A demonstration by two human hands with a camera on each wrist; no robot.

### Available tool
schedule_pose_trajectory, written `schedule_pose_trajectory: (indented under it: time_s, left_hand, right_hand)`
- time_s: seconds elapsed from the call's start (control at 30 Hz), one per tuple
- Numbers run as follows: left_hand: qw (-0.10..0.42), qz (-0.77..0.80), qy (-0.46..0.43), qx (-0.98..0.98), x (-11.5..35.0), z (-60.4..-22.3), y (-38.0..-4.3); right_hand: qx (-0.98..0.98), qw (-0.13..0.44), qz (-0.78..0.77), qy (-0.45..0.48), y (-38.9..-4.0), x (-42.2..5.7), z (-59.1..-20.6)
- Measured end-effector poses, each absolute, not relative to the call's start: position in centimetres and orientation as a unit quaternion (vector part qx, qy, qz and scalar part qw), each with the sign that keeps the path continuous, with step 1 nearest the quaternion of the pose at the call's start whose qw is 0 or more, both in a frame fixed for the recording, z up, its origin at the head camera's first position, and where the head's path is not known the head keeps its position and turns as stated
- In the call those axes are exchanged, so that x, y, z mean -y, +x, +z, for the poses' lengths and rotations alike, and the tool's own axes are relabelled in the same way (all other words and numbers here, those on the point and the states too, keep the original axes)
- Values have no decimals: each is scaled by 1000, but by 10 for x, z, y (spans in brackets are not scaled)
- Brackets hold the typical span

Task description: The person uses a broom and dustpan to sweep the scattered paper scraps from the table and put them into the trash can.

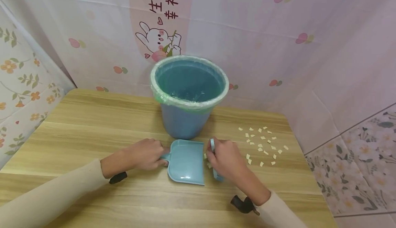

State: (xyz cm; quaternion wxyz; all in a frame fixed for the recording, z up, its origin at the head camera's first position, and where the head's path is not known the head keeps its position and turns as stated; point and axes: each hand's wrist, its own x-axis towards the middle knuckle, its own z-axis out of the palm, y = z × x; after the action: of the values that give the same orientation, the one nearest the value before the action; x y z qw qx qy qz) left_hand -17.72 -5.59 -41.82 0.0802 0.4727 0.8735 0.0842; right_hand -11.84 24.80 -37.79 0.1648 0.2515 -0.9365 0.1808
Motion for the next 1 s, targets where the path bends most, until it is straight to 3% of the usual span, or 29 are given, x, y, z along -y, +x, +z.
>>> schedule_pose_trajectory:
  time_s: [0.67, 1.0]
  left_hand:
    - [85, 78, 468, -876, 55, -418, -176]
    - [77, 68, 467, -878, 54, -417, -175]
  right_hand:
    - [885, 140, 296, 330, -130, -226, -375]
    - [882, 108, 365, 277, -129, -232, -369]
